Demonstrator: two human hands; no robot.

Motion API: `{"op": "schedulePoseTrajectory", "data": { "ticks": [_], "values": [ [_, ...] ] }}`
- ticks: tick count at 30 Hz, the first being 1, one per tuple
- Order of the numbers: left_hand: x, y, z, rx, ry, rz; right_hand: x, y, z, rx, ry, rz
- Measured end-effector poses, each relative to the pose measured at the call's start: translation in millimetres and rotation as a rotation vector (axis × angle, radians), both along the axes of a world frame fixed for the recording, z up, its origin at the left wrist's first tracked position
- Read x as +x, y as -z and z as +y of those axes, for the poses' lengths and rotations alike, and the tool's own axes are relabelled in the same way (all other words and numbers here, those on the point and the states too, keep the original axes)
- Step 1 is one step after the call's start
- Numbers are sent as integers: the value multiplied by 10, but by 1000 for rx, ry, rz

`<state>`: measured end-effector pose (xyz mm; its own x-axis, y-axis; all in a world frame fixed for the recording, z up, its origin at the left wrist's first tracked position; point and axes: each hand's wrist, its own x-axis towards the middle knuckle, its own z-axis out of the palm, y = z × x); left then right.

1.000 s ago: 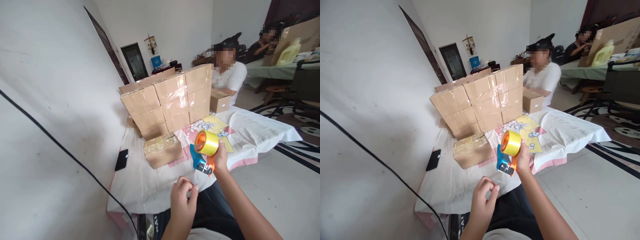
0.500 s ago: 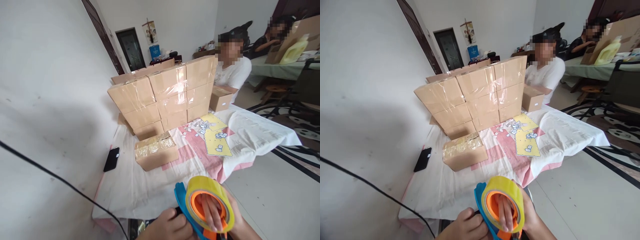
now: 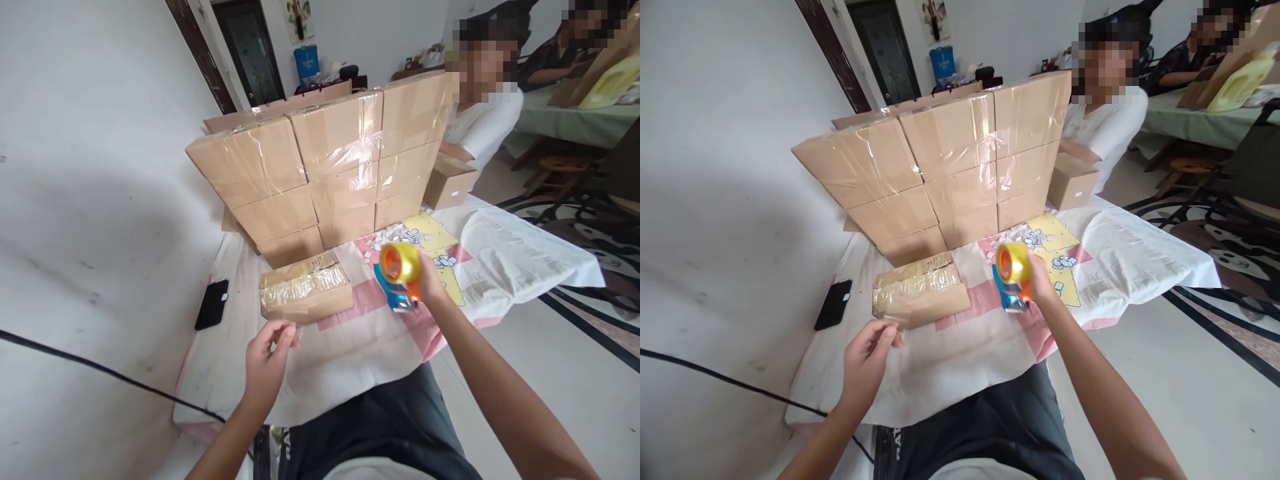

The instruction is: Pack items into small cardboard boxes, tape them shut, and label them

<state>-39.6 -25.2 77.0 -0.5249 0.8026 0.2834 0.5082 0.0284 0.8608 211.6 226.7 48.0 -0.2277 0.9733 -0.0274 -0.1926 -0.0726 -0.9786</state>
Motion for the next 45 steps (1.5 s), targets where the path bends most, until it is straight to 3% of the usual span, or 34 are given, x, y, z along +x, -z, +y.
{"op": "schedulePoseTrajectory", "data": {
  "ticks": [4, 8, 11, 13, 14, 15, 18, 20, 24, 29, 35, 38, 41, 45],
  "values": [
    [84, -84, 265, 58, -13, -291, -596, 194, 452, 50, -49, -180],
    [48, -169, 332, 93, 0, -389, -593, 272, 570, 56, 18, -259],
    [15, -200, 309, 103, -33, -402, -441, 96, 403, 148, 225, -312],
    [1, -210, 287, 105, -53, -394, -445, -135, 116, 289, 246, -337],
    [-2, -211, 276, 104, -59, -384, -499, -268, -68, 358, 164, -343],
    [-2, -208, 265, 105, -61, -371, -588, -401, -263, 383, -18, -334],
    [13, -169, 236, 109, -48, -349, -989, -709, -778, 313, -519, -288],
    [34, -117, 218, 108, -24, -352, -1267, -794, -972, 265, -654, -244],
    [83, -17, 180, 36, -47, -449, -1580, -816, -1004, 389, -614, -173],
    [71, -22, 93, -167, -104, -617, -1497, -1086, -701, 577, -513, -177],
    [-38, -141, 66, 6, -317, -456, -1294, -1471, -413, 466, -681, -243],
    [-63, -131, 105, 188, -389, -314, -1379, -1428, -390, 379, -811, -241],
    [-100, -31, 175, 260, -235, -81, -1600, -1209, -337, 347, -855, -274],
    [-140, 152, 324, -196, 52, 263, -1894, -839, -203, 464, -825, -470]
  ]
}}
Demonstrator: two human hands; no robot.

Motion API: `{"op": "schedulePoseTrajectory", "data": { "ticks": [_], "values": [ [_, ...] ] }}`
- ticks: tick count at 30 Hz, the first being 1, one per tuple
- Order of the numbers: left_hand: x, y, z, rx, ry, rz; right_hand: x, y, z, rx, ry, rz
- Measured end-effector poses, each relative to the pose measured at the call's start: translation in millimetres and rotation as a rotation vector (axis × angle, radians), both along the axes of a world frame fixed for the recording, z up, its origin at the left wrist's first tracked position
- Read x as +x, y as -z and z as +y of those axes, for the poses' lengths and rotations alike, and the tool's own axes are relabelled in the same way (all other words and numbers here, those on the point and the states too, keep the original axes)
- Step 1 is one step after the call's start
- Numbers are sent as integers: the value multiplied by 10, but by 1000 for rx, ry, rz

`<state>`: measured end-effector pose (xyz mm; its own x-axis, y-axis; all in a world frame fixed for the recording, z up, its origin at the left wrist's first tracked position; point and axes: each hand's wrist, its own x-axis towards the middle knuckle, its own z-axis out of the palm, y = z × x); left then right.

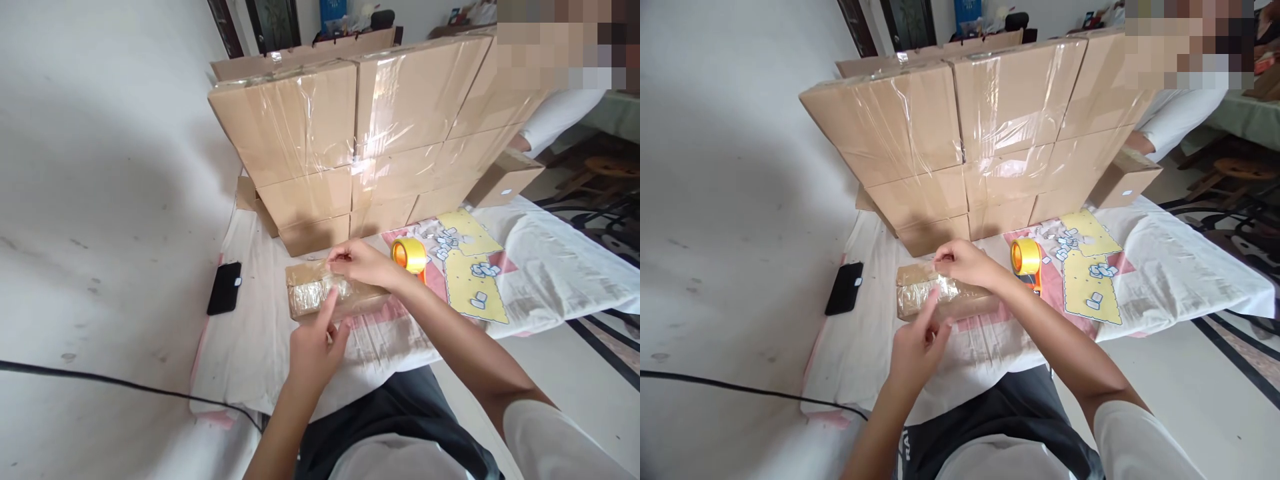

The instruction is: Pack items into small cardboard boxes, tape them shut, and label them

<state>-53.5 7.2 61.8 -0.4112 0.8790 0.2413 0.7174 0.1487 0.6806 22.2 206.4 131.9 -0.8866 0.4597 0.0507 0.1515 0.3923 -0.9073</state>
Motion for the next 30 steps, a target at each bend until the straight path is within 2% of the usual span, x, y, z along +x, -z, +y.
{"op": "schedulePoseTrajectory", "data": {
  "ticks": [1, 3, 7, 10, 12, 14, 16, 19, 21, 23, 25, 27, 30],
  "values": [
    [2, 41, 36, -108, 5, 73, -44, 70, 25, 118, 29, -33],
    [19, 107, 93, -218, -17, 186, -95, 163, 45, 371, 85, -97],
    [65, 156, 141, -257, -52, 253, -132, 200, -1, 644, 149, -230],
    [80, 160, 159, -256, -79, 263, -120, 161, 38, 871, 431, -324],
    [84, 176, 168, -220, -94, 258, -6, 138, 165, 965, 627, -320],
    [86, 203, 171, -157, -104, 249, 269, 153, 355, 966, 770, -258],
    [88, 232, 165, -99, -128, 244, 721, 237, 554, 924, 935, -193],
    [81, 274, 143, -71, -184, 264, 1611, 500, 749, 825, 1183, -193],
    [73, 303, 128, -64, -222, 296, 2203, 729, 785, 719, 1265, -265],
    [73, 327, 119, -69, -244, 315, 2691, 958, 778, 580, 1274, -360],
    [91, 334, 120, -94, -257, 316, 3036, 1154, 766, 454, 1250, -427],
    [125, 321, 132, -128, -279, 314, 3244, 1296, 777, 392, 1212, -457],
    [184, 279, 172, -175, -337, 309, 3361, 1400, 870, 387, 1156, -483]
  ]
}}
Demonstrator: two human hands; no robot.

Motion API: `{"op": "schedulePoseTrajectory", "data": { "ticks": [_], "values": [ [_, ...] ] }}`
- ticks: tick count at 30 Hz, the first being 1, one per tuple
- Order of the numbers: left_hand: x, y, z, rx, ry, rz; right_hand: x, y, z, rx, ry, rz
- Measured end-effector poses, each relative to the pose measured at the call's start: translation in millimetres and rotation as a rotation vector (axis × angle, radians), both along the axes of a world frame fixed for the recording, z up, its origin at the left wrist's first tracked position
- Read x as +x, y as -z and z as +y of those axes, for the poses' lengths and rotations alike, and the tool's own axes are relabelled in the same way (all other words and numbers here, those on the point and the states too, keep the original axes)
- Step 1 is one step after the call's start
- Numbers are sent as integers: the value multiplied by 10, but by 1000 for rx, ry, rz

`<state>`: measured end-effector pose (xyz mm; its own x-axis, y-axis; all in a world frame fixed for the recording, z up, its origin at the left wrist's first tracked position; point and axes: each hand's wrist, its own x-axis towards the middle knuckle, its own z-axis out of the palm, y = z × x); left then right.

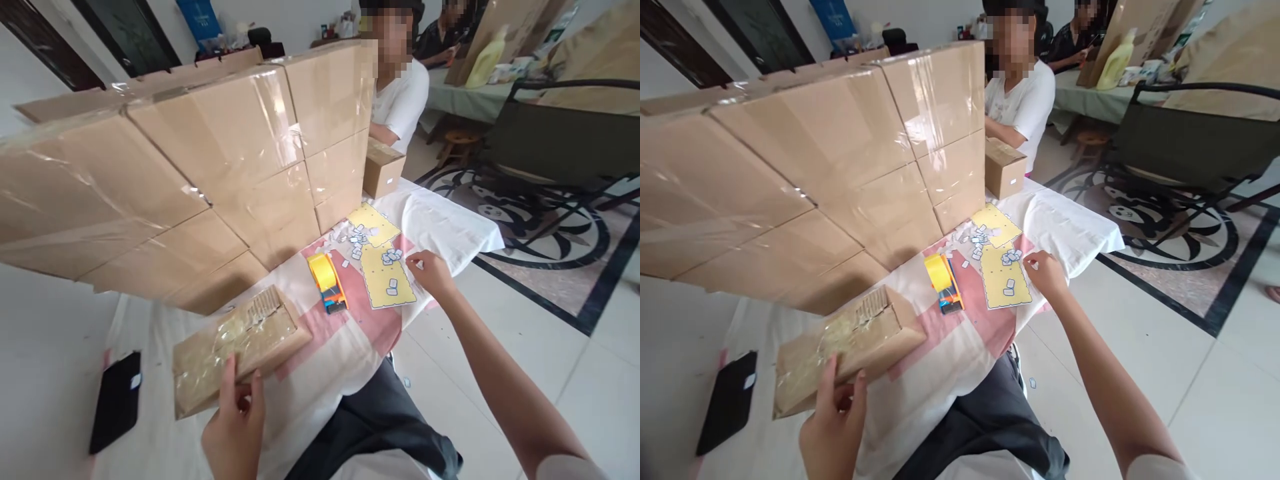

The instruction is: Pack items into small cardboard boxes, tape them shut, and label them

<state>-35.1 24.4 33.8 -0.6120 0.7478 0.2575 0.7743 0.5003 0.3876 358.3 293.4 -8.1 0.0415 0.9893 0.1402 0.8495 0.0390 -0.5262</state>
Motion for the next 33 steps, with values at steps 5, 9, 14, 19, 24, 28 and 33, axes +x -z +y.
{"op": "schedulePoseTrajectory", "data": {
  "ticks": [5, 9, 14, 19, 24, 28, 33],
  "values": [
    [91, -39, 83, -96, -163, -63, -143, 3, 371, -23, -120, -46],
    [153, -50, 127, -91, -199, -109, -448, -40, 772, -42, -206, -102],
    [171, -46, 143, -140, -204, -135, -786, -68, 1266, -83, -228, -167],
    [201, 5, 128, -139, -173, -134, -950, -72, 1670, -157, -178, -201],
    [229, 18, 117, -170, -154, -144, -1043, -91, 1781, -135, -175, -115],
    [183, -8, 59, -171, -106, -76, -1018, -130, 1703, -57, -174, 43],
    [78, -129, -7, 1, -40, 82, -979, -242, 1512, 8, -204, 268]
  ]
}}
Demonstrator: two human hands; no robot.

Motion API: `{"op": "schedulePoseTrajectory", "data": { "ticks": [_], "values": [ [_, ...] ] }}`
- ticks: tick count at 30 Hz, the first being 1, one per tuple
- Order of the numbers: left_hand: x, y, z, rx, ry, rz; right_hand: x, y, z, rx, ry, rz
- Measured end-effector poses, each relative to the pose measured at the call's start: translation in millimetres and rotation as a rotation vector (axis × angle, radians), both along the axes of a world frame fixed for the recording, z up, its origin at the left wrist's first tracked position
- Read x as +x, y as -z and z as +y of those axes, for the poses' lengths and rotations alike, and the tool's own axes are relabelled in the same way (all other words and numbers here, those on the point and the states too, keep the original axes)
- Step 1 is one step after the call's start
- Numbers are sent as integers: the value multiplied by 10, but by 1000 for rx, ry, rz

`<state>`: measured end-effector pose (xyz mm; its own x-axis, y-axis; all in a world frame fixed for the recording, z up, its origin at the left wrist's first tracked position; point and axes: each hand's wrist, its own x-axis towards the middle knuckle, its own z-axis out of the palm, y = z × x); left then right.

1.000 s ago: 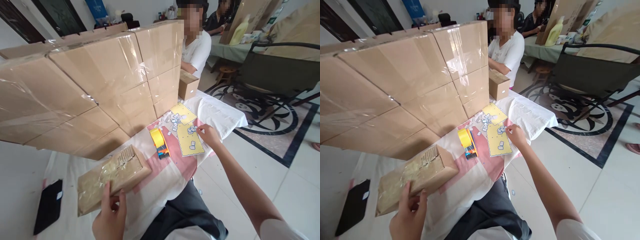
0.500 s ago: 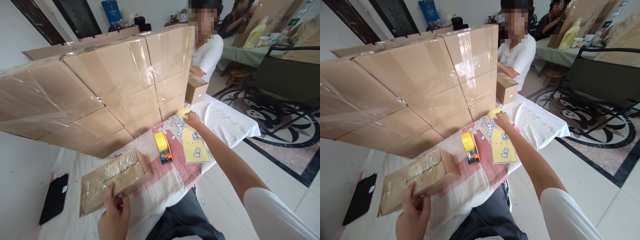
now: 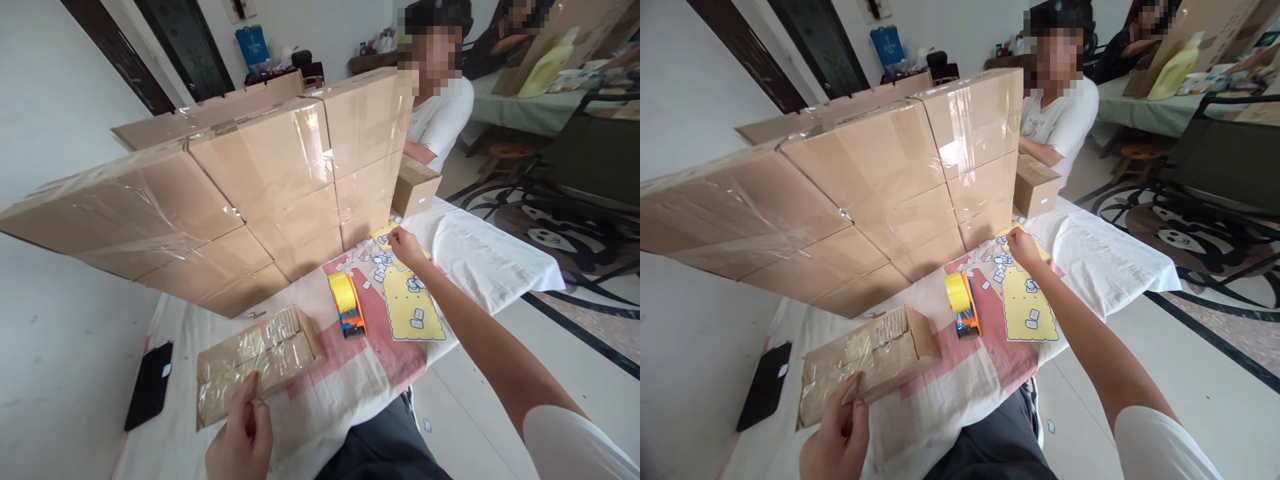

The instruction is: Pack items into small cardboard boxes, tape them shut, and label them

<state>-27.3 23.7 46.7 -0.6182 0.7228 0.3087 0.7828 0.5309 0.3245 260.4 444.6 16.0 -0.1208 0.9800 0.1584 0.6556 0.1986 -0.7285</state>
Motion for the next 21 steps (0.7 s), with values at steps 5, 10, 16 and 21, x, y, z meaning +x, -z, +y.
{"op": "schedulePoseTrajectory", "data": {
  "ticks": [5, 10, 16, 21],
  "values": [
    [310, -274, 456, 455, 357, 15, -71, -267, -531, 22, -77, 181],
    [1042, -503, 1344, 339, 565, -713, -90, -606, -1463, -25, -277, 423],
    [1378, -384, 1762, 297, 570, -952, 66, -650, -1987, -61, -222, 537],
    [1448, -226, 1804, 282, 609, -1035, 132, -494, -2032, -78, -185, 580]
  ]
}}
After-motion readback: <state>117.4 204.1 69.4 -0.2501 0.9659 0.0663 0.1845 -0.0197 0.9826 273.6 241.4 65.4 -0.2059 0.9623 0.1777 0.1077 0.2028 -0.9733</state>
